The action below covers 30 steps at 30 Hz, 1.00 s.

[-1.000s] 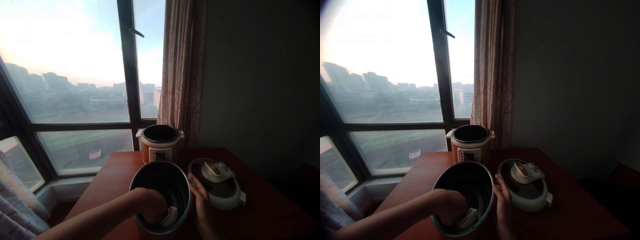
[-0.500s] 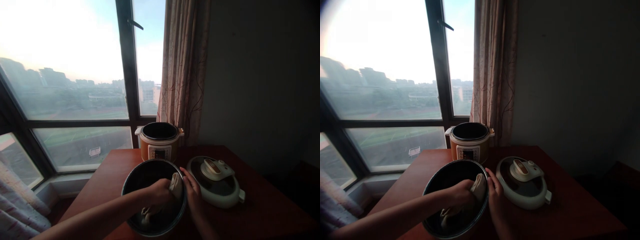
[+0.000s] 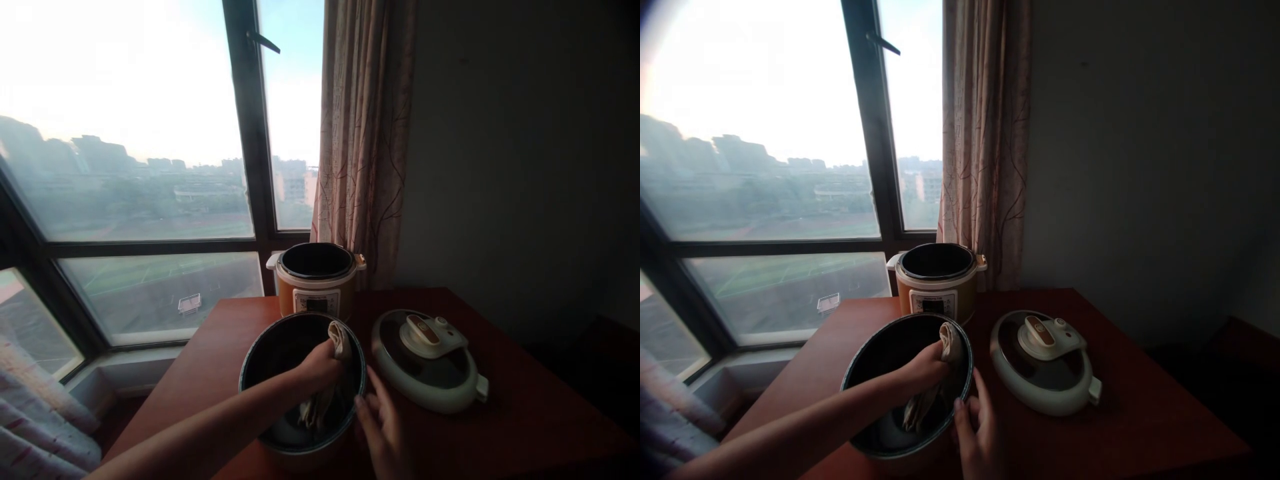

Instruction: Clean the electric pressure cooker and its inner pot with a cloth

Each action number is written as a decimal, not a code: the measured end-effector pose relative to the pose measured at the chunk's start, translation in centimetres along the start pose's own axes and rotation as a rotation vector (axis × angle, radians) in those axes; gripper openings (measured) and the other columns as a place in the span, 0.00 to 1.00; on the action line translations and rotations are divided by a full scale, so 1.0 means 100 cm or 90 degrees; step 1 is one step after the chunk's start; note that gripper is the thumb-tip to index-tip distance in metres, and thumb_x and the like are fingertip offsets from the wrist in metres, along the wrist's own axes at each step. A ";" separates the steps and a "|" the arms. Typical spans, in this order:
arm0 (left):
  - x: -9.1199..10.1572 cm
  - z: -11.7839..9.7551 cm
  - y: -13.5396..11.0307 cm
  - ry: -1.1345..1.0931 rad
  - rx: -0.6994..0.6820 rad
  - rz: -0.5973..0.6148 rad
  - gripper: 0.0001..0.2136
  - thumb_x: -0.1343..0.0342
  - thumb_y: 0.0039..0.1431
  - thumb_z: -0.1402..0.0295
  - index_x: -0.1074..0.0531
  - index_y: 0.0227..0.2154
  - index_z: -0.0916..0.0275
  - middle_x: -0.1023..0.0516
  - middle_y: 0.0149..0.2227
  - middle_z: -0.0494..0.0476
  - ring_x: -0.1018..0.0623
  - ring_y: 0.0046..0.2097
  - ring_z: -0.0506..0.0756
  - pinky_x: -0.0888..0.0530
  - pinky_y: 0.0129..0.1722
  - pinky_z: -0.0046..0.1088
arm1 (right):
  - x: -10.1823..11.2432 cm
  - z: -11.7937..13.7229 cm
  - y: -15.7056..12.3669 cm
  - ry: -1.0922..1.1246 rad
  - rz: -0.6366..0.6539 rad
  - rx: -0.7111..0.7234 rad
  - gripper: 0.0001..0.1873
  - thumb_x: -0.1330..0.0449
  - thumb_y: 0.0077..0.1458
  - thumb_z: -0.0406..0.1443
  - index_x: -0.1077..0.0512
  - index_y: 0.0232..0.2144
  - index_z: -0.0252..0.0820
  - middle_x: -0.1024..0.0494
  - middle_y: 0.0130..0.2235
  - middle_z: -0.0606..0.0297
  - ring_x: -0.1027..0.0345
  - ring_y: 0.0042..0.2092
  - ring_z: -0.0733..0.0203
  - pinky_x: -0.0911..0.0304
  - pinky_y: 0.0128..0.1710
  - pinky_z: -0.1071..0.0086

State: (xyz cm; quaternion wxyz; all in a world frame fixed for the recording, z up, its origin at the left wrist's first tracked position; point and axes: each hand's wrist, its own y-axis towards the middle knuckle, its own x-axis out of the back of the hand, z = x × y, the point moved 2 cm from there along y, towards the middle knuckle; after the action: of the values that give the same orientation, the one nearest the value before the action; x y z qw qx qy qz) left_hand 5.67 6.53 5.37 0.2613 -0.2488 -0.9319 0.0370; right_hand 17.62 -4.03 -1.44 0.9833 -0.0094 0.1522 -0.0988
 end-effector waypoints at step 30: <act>0.009 -0.006 -0.006 0.131 0.047 0.069 0.11 0.54 0.50 0.76 0.28 0.32 0.65 0.21 0.33 0.58 0.21 0.33 0.55 0.26 0.29 0.24 | 0.012 0.029 0.067 -0.130 0.029 0.135 0.25 0.39 0.55 0.50 0.21 0.49 0.44 0.21 0.54 0.55 0.31 0.59 0.44 0.40 0.61 0.51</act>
State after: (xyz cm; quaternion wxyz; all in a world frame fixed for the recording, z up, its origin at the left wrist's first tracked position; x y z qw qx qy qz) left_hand 5.08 6.39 6.44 0.3625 -0.2915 -0.8832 0.0595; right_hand 20.85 2.23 0.67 0.9911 0.0884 0.0404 -0.0905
